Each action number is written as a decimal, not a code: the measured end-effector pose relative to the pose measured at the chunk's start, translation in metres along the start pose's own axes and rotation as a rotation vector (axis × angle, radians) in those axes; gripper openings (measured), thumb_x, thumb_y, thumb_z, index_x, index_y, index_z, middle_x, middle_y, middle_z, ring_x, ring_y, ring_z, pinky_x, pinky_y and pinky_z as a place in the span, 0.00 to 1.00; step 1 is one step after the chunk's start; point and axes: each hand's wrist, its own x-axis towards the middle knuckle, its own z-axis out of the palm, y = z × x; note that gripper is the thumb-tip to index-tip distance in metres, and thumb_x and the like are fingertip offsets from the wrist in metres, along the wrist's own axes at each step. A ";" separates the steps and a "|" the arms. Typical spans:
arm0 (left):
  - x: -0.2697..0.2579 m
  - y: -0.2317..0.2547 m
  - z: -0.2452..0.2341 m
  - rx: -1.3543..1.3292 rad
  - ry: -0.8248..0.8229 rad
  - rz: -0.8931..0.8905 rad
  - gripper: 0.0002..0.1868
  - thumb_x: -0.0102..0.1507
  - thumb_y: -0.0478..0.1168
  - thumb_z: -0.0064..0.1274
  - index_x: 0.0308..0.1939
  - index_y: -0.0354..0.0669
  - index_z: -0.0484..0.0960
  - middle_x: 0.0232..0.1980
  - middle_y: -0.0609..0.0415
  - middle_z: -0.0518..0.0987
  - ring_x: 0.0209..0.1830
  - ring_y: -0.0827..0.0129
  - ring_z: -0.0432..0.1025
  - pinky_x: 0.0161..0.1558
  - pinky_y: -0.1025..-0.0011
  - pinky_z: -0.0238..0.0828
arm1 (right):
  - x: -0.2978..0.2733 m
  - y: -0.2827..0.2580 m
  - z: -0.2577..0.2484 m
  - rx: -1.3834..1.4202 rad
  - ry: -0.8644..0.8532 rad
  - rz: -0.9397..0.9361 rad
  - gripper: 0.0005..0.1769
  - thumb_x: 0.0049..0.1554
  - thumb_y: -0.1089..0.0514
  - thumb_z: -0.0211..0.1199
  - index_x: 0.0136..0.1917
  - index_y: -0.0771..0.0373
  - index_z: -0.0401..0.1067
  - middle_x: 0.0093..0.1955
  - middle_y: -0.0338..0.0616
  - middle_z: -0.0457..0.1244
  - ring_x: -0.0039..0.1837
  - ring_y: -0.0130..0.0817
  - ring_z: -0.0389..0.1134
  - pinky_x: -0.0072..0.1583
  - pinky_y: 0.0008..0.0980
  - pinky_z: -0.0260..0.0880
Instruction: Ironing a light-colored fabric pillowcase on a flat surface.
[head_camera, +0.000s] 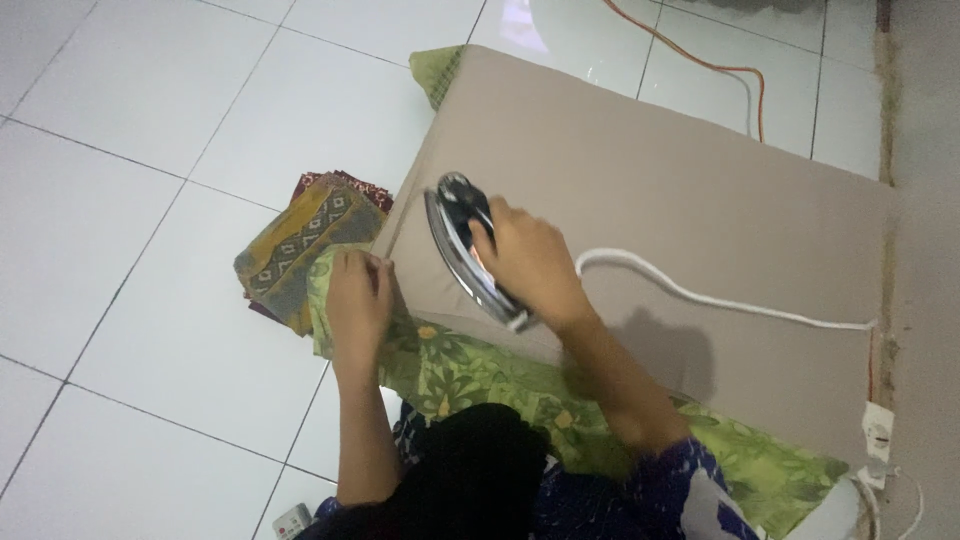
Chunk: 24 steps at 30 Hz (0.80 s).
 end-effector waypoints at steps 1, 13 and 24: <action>0.001 0.001 -0.003 -0.030 -0.077 -0.074 0.12 0.68 0.44 0.53 0.41 0.35 0.76 0.44 0.43 0.74 0.39 0.51 0.72 0.42 0.57 0.70 | 0.013 0.002 0.003 -0.006 0.066 -0.059 0.23 0.66 0.46 0.48 0.58 0.68 0.68 0.36 0.53 0.68 0.32 0.42 0.72 0.34 0.38 0.73; 0.011 -0.025 -0.007 -0.252 -0.056 -0.192 0.12 0.69 0.43 0.47 0.47 0.36 0.72 0.34 0.42 0.78 0.31 0.53 0.75 0.36 0.61 0.70 | -0.009 0.012 -0.015 0.074 -0.113 -0.217 0.22 0.62 0.44 0.53 0.59 0.63 0.70 0.37 0.51 0.69 0.34 0.46 0.73 0.38 0.43 0.73; 0.012 -0.032 -0.006 -0.076 0.055 0.064 0.12 0.71 0.41 0.44 0.41 0.34 0.78 0.42 0.41 0.76 0.44 0.50 0.69 0.49 0.56 0.65 | -0.002 0.017 -0.010 -0.129 -0.006 -0.289 0.21 0.59 0.42 0.61 0.57 0.58 0.73 0.39 0.49 0.71 0.35 0.43 0.73 0.36 0.41 0.74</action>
